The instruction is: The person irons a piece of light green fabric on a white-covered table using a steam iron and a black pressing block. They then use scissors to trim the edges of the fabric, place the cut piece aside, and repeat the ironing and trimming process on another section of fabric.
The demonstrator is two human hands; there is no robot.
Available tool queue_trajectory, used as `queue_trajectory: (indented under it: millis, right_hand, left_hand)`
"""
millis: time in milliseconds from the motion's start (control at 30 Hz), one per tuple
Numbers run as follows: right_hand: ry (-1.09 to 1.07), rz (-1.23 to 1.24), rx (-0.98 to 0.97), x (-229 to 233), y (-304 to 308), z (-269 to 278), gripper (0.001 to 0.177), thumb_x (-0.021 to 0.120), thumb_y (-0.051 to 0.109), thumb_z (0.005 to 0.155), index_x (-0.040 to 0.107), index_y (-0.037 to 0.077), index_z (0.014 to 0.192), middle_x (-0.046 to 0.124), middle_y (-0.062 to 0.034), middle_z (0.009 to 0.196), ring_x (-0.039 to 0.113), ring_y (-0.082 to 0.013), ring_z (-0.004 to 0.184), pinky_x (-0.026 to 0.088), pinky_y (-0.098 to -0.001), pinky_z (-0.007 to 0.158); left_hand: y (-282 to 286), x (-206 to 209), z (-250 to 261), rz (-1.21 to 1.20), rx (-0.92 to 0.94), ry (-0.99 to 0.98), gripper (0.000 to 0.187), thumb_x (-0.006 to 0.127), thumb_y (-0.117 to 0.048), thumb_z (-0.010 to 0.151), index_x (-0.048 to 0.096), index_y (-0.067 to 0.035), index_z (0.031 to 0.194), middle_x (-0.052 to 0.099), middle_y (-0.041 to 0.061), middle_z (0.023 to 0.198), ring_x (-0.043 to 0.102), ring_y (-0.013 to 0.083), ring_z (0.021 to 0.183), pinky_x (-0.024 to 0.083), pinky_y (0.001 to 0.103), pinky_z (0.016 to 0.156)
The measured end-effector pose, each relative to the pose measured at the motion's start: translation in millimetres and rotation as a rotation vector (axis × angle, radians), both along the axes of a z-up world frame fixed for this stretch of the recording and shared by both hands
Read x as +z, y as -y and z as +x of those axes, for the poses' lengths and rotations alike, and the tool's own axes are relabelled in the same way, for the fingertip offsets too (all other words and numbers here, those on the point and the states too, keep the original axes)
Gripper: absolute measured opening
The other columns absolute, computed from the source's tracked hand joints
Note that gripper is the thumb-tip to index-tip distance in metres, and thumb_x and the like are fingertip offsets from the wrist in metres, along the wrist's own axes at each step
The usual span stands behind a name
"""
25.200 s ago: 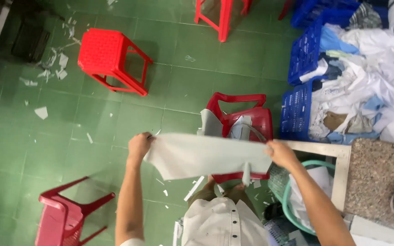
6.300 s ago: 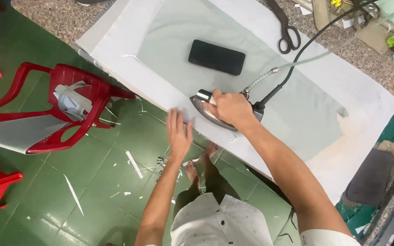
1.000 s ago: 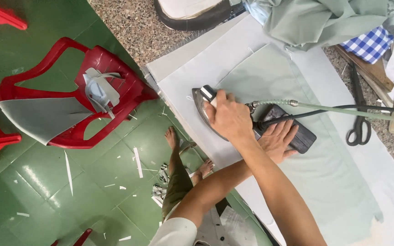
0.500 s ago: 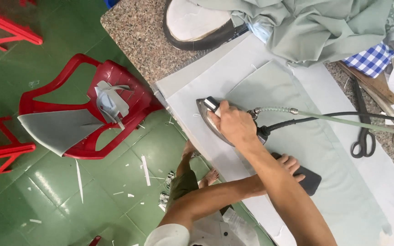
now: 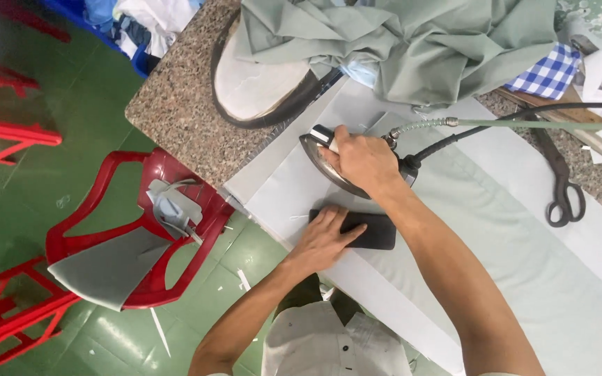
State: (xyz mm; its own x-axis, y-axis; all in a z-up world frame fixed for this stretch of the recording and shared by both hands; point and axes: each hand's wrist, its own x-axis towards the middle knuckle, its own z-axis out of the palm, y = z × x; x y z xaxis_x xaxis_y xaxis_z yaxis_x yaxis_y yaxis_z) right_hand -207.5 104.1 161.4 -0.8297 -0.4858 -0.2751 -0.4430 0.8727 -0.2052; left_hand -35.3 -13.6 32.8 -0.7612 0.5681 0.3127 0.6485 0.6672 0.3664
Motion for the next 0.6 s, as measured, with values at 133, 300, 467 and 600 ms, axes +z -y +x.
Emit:
queue_trajectory:
  millis: [133, 300, 467, 600]
  right_hand:
    - [-0.012, 0.024, -0.034, -1.6, -3.2, -12.5, 0.048, 0.043, 0.054, 0.103, 0.055, 0.009, 0.115, 0.075, -0.0199, 0.086, 0.077, -0.0370, 0.082, 0.061, -0.0470, 0.074]
    - [0.050, -0.048, -0.182, 1.4, -16.8, -4.0, 0.045, 0.049, 0.052, 0.101, 0.056, 0.008, 0.111, 0.075, -0.0209, 0.087, 0.077, -0.0382, 0.083, 0.061, -0.0485, 0.074]
    - [0.088, -0.125, -0.460, -7.3, -76.6, 40.5, 0.047, 0.052, 0.053, 0.100, 0.055, 0.007, 0.110, 0.074, -0.0224, 0.086, 0.076, -0.0399, 0.083, 0.061, -0.0496, 0.074]
    - [0.124, -0.083, -0.703, 1.1, -141.1, 101.2, 0.047, 0.047, 0.053, 0.102, 0.055, 0.007, 0.106, 0.074, -0.0221, 0.084, 0.076, -0.0408, 0.082, 0.061, -0.0494, 0.073]
  left_hand:
    - [11.7, 2.6, -8.1, -0.030, -0.021, 0.055, 0.074, 0.084, -0.027, 0.074, 0.058, -0.026, 0.143, 0.047, 0.019, 0.129, 0.044, 0.0376, 0.122, 0.038, 0.049, 0.106]
    - [30.1, -5.5, -4.8, -0.092, -0.034, 0.199, 0.073, 0.078, -0.029, 0.083, 0.051, -0.035, 0.150, 0.046, 0.017, 0.132, 0.046, 0.0356, 0.118, 0.039, 0.046, 0.096]
    - [53.1, 7.9, -17.0, -0.161, -0.110, 0.244, 0.070, 0.073, -0.035, 0.087, 0.047, -0.037, 0.153, 0.048, 0.018, 0.132, 0.047, 0.0368, 0.121, 0.038, 0.048, 0.099]
    - [35.7, 17.6, -44.3, -0.282, -0.155, 0.337, 0.067, 0.069, -0.034, 0.093, 0.044, -0.031, 0.155, 0.047, 0.018, 0.135, 0.045, 0.0374, 0.127, 0.037, 0.050, 0.106]
